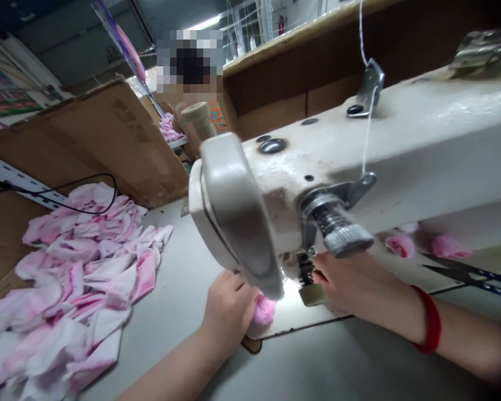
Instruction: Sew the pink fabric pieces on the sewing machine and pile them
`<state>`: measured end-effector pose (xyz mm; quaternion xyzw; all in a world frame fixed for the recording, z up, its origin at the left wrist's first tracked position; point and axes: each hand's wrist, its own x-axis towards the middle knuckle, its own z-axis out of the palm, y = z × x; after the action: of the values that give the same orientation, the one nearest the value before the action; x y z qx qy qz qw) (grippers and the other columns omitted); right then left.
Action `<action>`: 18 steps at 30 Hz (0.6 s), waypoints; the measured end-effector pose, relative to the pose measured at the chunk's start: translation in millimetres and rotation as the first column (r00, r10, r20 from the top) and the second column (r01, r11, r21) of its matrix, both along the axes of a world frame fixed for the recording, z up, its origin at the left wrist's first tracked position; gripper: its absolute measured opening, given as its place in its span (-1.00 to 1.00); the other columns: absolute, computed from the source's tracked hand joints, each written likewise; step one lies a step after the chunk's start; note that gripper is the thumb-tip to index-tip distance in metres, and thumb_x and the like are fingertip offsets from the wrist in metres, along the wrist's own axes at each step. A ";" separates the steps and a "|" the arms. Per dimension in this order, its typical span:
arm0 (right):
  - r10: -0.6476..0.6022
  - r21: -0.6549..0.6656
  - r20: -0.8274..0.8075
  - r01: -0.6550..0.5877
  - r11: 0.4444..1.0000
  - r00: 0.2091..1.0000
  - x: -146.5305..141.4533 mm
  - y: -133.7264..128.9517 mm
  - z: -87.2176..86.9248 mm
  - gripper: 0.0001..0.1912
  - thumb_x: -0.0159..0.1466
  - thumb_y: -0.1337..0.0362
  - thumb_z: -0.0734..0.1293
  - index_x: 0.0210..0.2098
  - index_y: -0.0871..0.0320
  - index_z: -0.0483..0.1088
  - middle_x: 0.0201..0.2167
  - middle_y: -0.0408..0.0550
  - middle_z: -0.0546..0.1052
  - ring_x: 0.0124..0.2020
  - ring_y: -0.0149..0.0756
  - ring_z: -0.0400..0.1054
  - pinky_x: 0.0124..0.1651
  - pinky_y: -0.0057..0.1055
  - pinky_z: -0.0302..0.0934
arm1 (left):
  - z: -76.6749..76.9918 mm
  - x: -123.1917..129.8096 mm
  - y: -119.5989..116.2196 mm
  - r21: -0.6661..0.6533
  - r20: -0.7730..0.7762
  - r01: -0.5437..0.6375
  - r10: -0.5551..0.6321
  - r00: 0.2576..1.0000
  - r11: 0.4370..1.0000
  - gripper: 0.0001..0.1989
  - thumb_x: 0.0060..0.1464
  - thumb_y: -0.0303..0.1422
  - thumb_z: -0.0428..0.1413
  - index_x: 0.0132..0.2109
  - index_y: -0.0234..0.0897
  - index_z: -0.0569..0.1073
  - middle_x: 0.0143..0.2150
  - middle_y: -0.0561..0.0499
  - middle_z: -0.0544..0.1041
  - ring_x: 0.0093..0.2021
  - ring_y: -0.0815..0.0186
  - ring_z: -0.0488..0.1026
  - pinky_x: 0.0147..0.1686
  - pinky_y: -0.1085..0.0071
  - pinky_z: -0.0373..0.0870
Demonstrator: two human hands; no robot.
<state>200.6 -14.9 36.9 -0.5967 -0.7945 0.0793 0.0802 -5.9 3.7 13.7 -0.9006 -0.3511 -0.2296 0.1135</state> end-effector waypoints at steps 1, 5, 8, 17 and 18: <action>-0.005 -0.010 -0.010 0.005 1.000 1.000 -0.5 -0.4 -1.6 -0.76 0.17 0.27 0.12 -0.57 0.14 0.29 -0.68 -0.14 0.36 -0.65 -0.38 0.21 -0.61 -0.45 -0.27 | 0.0 -0.4 0.4 -0.010 -0.004 0.002 -0.002 1.000 1.000 -0.67 0.03 -0.54 -0.18 -0.46 -0.23 0.43 -0.53 0.04 0.39 -0.47 0.33 0.29 -0.47 0.42 0.20; -0.024 -0.006 -0.053 0.024 1.000 0.998 1.5 -1.8 -4.7 -0.73 0.18 0.27 0.11 -0.60 0.12 0.27 -0.66 -0.15 0.37 -0.60 -0.37 0.23 -0.59 -0.45 -0.19 | 4.0 -2.4 0.6 -0.054 -0.035 -0.004 0.002 0.999 0.999 -0.65 0.08 -0.51 -0.19 -0.44 -0.22 0.45 -0.54 0.04 0.39 -0.47 0.35 0.29 -0.39 0.39 0.23; -0.037 -0.055 -0.012 0.036 0.998 0.999 1.1 -2.5 2.1 -0.72 0.18 0.32 0.08 -0.61 0.14 0.26 -0.65 -0.11 0.38 -0.57 -0.34 0.27 -0.57 -0.46 -0.11 | 10.6 1.0 -2.3 -0.049 -0.043 0.052 -0.054 0.998 0.997 -0.69 0.09 -0.48 -0.15 -0.44 -0.21 0.45 -0.56 0.07 0.38 -0.47 0.36 0.28 -0.33 0.35 0.23; -0.032 0.010 0.061 0.031 0.999 0.998 2.8 -2.5 -7.9 -0.69 0.20 0.26 0.05 -0.62 0.14 0.23 -0.65 -0.08 0.37 -0.58 -0.31 0.28 -0.58 -0.45 -0.11 | 14.2 10.8 -10.1 -0.114 -0.045 -0.035 0.030 0.999 0.993 -0.73 -0.01 -0.56 -0.10 -0.51 -0.24 0.42 -0.61 0.08 0.33 -0.51 0.37 0.22 -0.34 0.36 0.20; -0.037 0.019 0.054 0.036 0.999 0.998 3.9 -2.3 -10.0 -0.68 0.19 0.24 0.06 -0.63 0.14 0.22 -0.66 -0.09 0.36 -0.59 -0.32 0.27 -0.59 -0.45 -0.12 | 12.0 9.8 -10.8 -0.108 -0.042 -0.035 0.031 0.999 0.993 -0.74 0.00 -0.55 -0.10 -0.51 -0.24 0.42 -0.60 0.08 0.33 -0.51 0.37 0.22 -0.37 0.38 0.20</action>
<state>204.4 -17.1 26.9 -0.6123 -0.7860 0.0543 0.0654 3.9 -7.1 25.6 -0.9040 -0.3755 -0.1901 0.0749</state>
